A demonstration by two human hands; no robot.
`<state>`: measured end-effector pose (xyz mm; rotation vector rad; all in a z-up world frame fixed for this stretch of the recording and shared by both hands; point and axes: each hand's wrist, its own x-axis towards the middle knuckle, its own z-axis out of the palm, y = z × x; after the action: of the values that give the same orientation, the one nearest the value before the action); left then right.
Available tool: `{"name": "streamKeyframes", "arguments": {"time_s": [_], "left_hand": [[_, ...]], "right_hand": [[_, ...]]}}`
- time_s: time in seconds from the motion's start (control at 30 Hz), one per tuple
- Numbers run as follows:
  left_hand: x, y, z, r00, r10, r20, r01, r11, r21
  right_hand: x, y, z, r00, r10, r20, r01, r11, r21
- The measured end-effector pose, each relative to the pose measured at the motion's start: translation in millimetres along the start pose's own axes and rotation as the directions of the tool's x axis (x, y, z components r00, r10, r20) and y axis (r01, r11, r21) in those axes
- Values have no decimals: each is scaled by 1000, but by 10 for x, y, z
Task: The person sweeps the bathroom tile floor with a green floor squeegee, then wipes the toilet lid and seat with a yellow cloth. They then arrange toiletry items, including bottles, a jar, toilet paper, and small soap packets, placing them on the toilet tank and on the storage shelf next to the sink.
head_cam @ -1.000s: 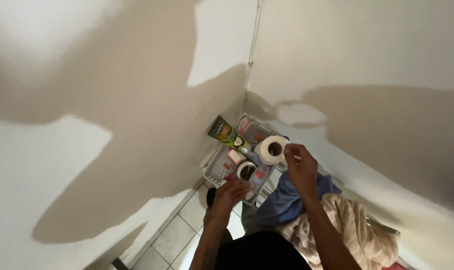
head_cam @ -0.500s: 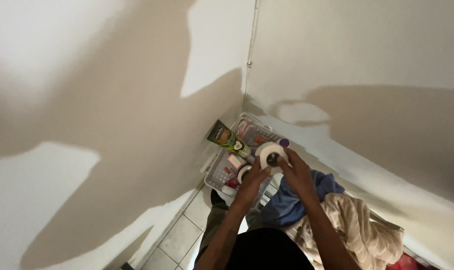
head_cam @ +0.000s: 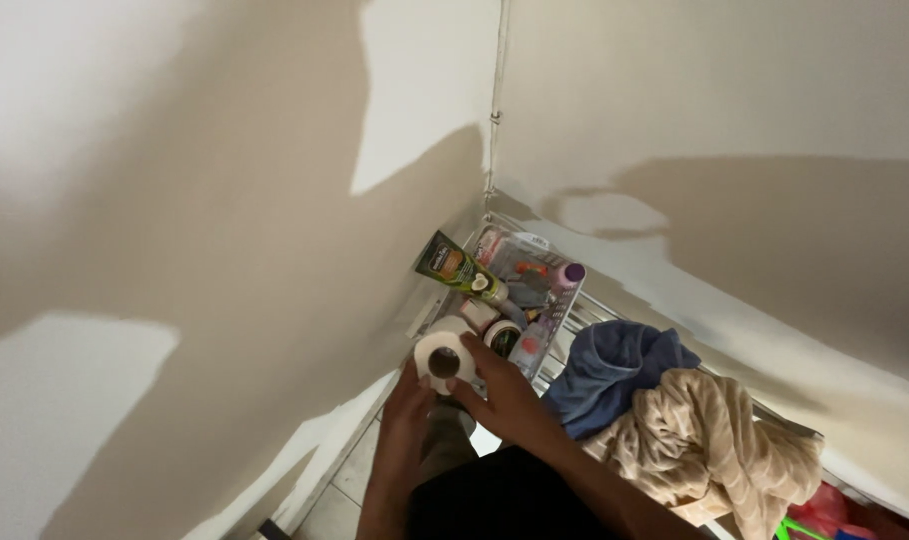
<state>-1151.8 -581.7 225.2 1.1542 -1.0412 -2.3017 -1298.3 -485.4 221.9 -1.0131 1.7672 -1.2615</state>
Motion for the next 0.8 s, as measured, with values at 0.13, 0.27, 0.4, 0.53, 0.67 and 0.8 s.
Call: {"name": "streamKeyframes", "arguments": {"time_s": [0.13,0.27,0.4,0.53,0.67,0.8], "left_hand": [[219,-136,-177,980,-91,-180,100,994,44],[330,-259,-189,994,-18,-109,21,1000,21],[391,-339,-204,987,-69,-143,75,997,34],[306,-213,-122,992,-71,-105,76,996,51],[299,-202,-151,987,-101,-128,112,991,79],[259,-172,-93,983,-82,-167,93,994,59]], "right_hand": [[225,269,63,1000,9,10,-8,999,-38],[308,292,-15,983,182,9,-178,970,-167],[234,371,-36,994,101,-41,-106,984,-146],[195,149,-70,930,365,38,-353,919,-174],[112,223,-42,995,73,-63,-78,993,-90],[77,-105,-330,991,133,-17,-134,987,-89]]}}
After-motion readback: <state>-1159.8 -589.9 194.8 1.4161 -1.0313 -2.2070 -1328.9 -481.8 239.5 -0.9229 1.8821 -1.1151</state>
